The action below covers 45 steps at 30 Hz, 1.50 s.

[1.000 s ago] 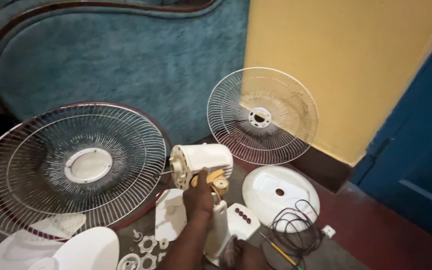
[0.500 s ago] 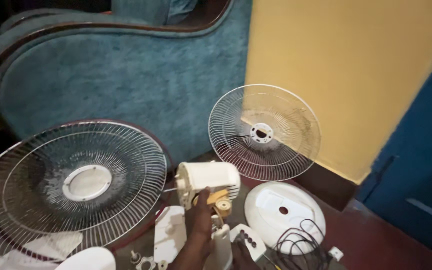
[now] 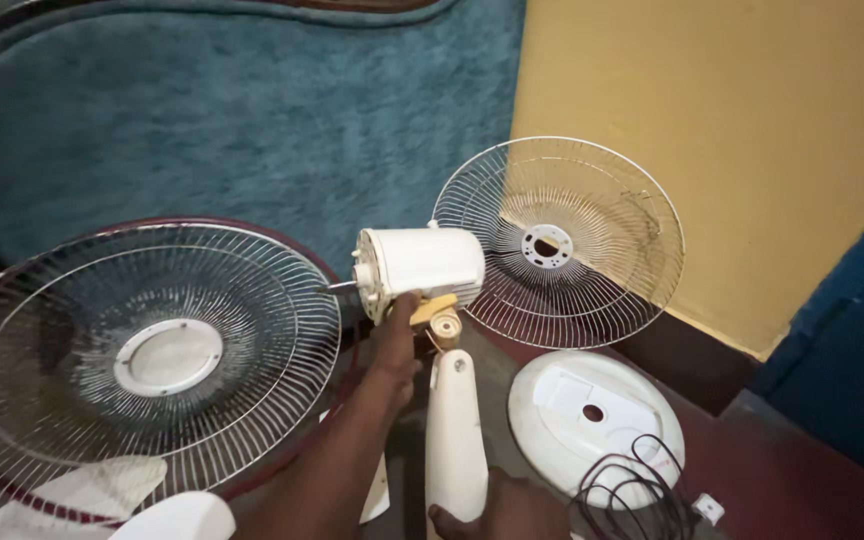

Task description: The person wipes the exterior and interior surfaces of a white fan base with a cloth. They rotate the base to reach different areas and continue wiping until the clip ends.

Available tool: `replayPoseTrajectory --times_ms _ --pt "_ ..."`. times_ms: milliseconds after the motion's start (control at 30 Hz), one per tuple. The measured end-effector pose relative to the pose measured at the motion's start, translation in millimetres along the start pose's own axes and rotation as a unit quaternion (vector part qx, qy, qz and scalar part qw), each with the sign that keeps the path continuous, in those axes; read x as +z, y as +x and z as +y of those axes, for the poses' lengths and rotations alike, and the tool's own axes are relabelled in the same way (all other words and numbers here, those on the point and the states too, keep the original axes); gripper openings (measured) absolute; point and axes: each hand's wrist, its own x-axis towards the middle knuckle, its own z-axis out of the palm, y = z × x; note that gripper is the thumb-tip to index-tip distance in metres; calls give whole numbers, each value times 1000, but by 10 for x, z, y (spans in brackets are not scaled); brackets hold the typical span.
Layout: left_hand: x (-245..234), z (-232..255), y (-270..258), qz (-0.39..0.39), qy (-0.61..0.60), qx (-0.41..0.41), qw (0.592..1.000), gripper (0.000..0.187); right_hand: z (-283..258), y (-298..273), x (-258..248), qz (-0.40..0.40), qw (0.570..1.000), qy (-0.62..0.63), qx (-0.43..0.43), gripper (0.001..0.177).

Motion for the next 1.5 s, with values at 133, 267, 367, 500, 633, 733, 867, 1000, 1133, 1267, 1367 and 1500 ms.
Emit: replayPoseTrajectory --times_ms 133,267,367,500,633,733,867,1000,1133,1267,1367,1500 --pt "-73 -285 452 28 45 3 999 52 -109 142 -145 -32 995 -65 63 76" --pt "-191 -740 798 77 102 -27 991 57 21 424 -168 -76 991 -94 62 80" --pt "-291 -1104 1076 81 90 -73 990 62 159 624 -119 -72 989 -109 74 84" --pt "-308 -1724 1392 51 -15 35 998 62 314 872 -75 -87 990 -80 82 85" --pt "-413 -1953 1526 71 -26 -56 996 57 380 1116 10 -49 994 -80 62 87" --pt "-429 -1993 1531 71 -61 -82 992 57 356 1280 68 -34 993 -80 78 89" --pt "-487 -1914 1505 70 -59 -123 988 66 184 1509 80 -28 995 -72 68 88" --pt "-563 -1851 1600 84 -51 -130 987 73 48 1636 84 -54 993 -64 81 83" --pt "-623 -1896 1703 48 -48 -156 985 77 3 1755 163 -55 992 -64 89 82" --pt "-674 -1959 1804 24 -11 -187 982 82 -10 1893 231 -78 990 -71 90 82" --pt "-660 -2179 1817 -21 13 -217 976 90 25 1965 232 -109 988 -60 91 83" --pt "-585 -2227 1838 4 38 -226 973 84 52 1990 246 -115 985 -54 115 80"
